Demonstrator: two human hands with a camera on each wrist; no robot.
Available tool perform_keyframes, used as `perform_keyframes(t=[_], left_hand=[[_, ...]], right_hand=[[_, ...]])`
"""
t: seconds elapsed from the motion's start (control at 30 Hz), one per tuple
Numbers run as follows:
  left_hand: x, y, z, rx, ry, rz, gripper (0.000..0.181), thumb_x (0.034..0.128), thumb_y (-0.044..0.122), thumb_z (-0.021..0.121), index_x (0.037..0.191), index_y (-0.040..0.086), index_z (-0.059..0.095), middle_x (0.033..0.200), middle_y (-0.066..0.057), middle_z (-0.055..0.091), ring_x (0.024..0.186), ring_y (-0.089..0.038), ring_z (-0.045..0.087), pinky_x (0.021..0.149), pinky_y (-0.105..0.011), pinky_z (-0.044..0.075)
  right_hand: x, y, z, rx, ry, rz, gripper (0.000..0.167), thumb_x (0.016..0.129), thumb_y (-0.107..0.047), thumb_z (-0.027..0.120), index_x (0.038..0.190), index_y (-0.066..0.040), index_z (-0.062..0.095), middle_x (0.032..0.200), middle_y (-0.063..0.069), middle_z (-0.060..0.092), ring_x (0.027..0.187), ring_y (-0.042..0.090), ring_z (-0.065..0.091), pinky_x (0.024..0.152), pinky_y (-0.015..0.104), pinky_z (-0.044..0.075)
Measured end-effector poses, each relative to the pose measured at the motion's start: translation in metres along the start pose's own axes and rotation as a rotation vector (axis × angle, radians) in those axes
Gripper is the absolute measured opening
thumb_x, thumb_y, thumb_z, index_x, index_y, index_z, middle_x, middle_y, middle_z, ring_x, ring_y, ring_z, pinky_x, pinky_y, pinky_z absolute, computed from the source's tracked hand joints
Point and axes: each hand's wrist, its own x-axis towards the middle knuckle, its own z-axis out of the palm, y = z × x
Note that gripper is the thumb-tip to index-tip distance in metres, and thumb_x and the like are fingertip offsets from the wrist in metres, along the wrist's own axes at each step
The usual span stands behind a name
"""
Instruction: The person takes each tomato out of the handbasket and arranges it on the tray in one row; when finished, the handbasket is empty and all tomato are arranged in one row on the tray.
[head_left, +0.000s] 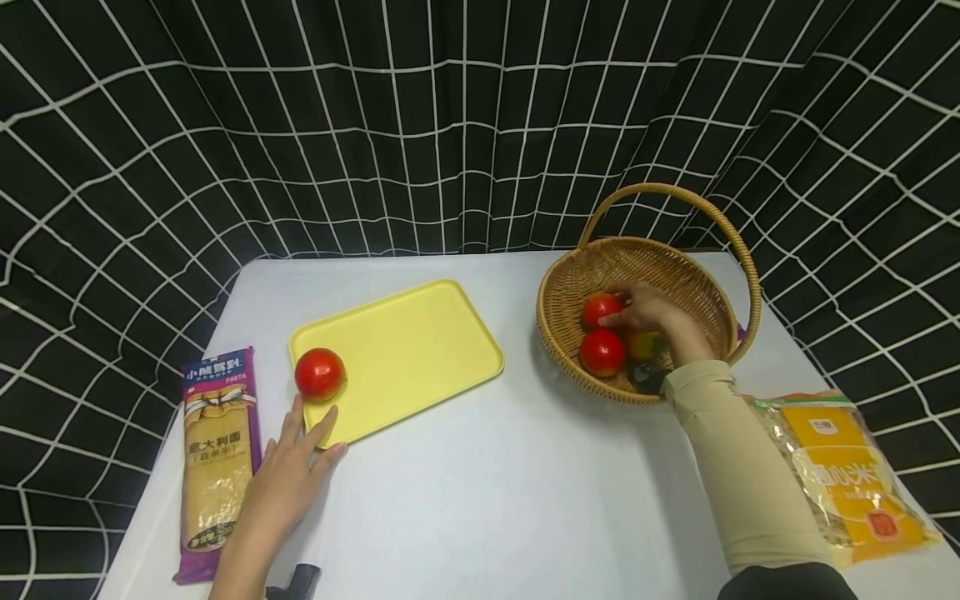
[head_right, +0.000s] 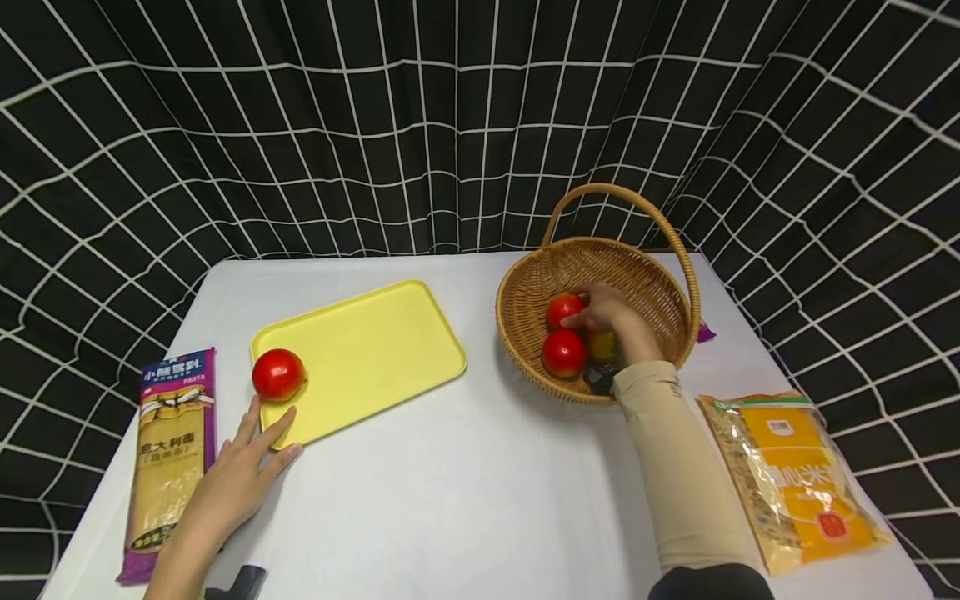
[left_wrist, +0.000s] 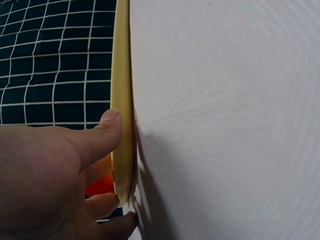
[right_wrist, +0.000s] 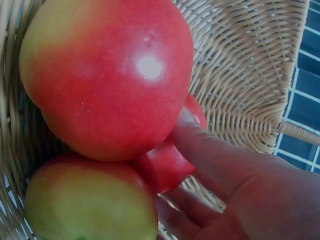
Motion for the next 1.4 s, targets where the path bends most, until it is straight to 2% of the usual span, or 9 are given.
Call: perform_keyframes(t=[0.23, 0.57, 0.77, 0.87, 1.1, 1.4], left_hand=[[0.000, 0.001, 0.000, 0.009, 0.000, 0.002, 0.068, 0.1088, 0.043, 0.056, 0.166, 0.014, 0.035, 0.175, -0.028, -0.009, 0.159, -0.059, 0.002, 0.126, -0.076, 0.006], [-0.002, 0.002, 0.000, 0.008, -0.010, -0.012, 0.068, 0.1091, 0.044, 0.055, 0.167, 0.015, 0.034, 0.175, -0.026, -0.011, 0.159, -0.060, 0.002, 0.125, -0.077, 0.007], [-0.003, 0.002, -0.001, 0.009, -0.004, -0.008, 0.068, 0.1091, 0.044, 0.055, 0.167, 0.016, 0.033, 0.175, -0.026, -0.011, 0.158, -0.061, 0.003, 0.124, -0.079, 0.007], [-0.003, 0.001, -0.001, 0.011, -0.005, -0.007, 0.068, 0.1091, 0.044, 0.055, 0.167, 0.016, 0.033, 0.175, -0.026, -0.011, 0.158, -0.062, 0.003, 0.124, -0.079, 0.007], [-0.001, 0.000, -0.001, 0.007, -0.015, 0.001, 0.069, 0.1089, 0.042, 0.056, 0.167, 0.013, 0.033, 0.175, -0.028, -0.011, 0.159, -0.060, 0.001, 0.126, -0.077, 0.005], [-0.001, 0.000, -0.001, -0.001, -0.011, 0.003, 0.069, 0.1084, 0.041, 0.057, 0.166, 0.013, 0.034, 0.175, -0.029, -0.010, 0.159, -0.060, 0.001, 0.126, -0.077, 0.005]], right_hand=[[0.000, 0.000, -0.001, 0.038, 0.010, -0.064, 0.062, 0.105, -0.018, 0.065, 0.160, -0.004, 0.039, 0.157, 0.039, 0.041, 0.147, 0.057, 0.036, 0.124, 0.075, 0.028], [-0.003, -0.008, -0.004, 0.086, 0.068, -0.154, 0.061, 0.105, -0.014, 0.065, 0.160, -0.002, 0.040, 0.155, 0.037, 0.045, 0.141, 0.055, 0.045, 0.120, 0.072, 0.036], [-0.015, -0.029, -0.012, 0.107, 0.139, -0.265, 0.059, 0.104, -0.014, 0.069, 0.158, -0.005, 0.046, 0.146, 0.031, 0.056, 0.130, 0.048, 0.054, 0.111, 0.065, 0.047], [-0.022, -0.043, -0.016, 0.121, 0.168, -0.304, 0.058, 0.104, -0.017, 0.070, 0.157, -0.009, 0.050, 0.145, 0.026, 0.058, 0.129, 0.045, 0.055, 0.111, 0.061, 0.049], [-0.035, -0.074, -0.020, 0.161, 0.167, -0.357, 0.058, 0.105, -0.022, 0.069, 0.158, -0.017, 0.050, 0.146, 0.019, 0.059, 0.132, 0.040, 0.053, 0.111, 0.057, 0.048], [-0.027, -0.110, -0.009, 0.245, 0.158, -0.448, 0.058, 0.103, -0.015, 0.070, 0.158, -0.016, 0.052, 0.150, 0.016, 0.057, 0.130, 0.039, 0.057, 0.113, 0.054, 0.050]])
